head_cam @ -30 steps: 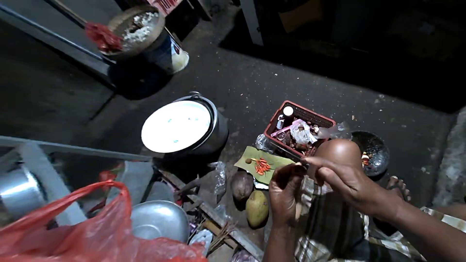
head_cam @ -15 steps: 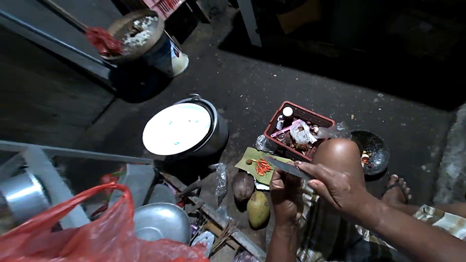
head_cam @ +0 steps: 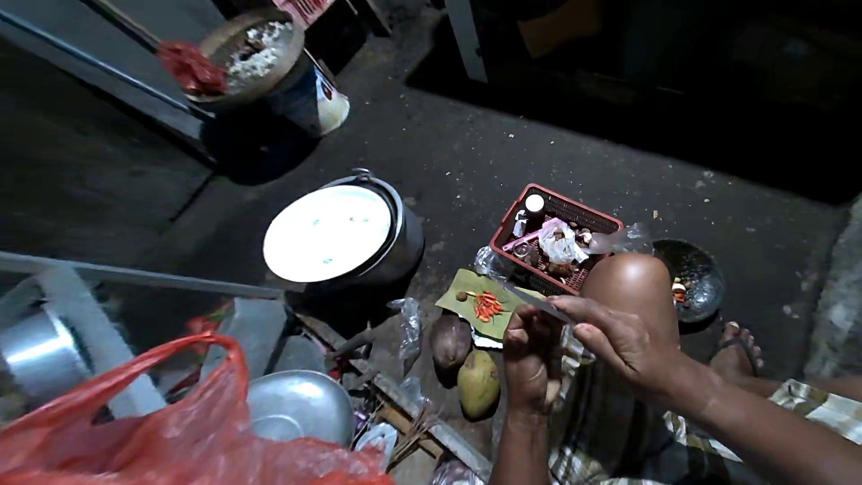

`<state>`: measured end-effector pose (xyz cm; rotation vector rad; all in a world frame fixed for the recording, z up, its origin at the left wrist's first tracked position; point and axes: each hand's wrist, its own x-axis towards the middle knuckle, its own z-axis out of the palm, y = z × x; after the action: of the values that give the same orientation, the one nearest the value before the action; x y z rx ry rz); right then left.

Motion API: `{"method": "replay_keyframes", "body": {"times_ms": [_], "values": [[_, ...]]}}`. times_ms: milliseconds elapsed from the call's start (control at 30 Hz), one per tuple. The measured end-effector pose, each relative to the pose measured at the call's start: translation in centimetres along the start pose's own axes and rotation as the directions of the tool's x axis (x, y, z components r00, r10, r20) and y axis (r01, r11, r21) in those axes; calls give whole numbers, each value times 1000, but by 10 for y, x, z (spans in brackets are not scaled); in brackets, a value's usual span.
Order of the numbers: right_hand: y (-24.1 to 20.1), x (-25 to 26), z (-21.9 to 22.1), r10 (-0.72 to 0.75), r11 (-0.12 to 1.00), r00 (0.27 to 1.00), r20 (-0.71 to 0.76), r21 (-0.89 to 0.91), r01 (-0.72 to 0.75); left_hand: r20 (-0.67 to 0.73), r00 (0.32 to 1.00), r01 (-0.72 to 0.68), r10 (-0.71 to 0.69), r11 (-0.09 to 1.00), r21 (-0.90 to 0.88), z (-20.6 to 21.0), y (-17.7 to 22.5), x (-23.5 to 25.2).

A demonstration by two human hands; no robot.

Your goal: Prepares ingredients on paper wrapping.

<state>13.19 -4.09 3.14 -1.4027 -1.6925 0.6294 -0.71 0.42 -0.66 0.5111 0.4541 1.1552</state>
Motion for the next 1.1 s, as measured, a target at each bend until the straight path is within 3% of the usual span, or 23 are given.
{"method": "replay_keyframes", "body": {"times_ms": [133, 267, 433, 733, 900, 1100], "values": [[3, 7, -3, 85, 991, 995, 43, 103, -89, -39, 999, -13, 13, 1000, -21, 5, -1, -2], [7, 7, -10, 80, 975, 990, 114, 197, -102, -75, 997, 1, -8, 996, -90, 1, 8, 1], [7, -1, -8, -6, 997, 999, 41, 82, 3, -177, 980, -65, 94, 985, 160, 3, 10, 0], [2, -4, -2, 5, 998, 999, 49, -60, -2, -119, 971, -158, 208, 929, 335, 6, 5, 0], [1, -7, -6, 31, 997, 996, 87, -68, -25, -97, 974, -157, 204, 920, 358, 3, 2, 0], [0, -8, -10, 78, 996, 988, 136, -47, -72, 26, 980, -190, 197, 893, 407, -4, 4, 3]]}}
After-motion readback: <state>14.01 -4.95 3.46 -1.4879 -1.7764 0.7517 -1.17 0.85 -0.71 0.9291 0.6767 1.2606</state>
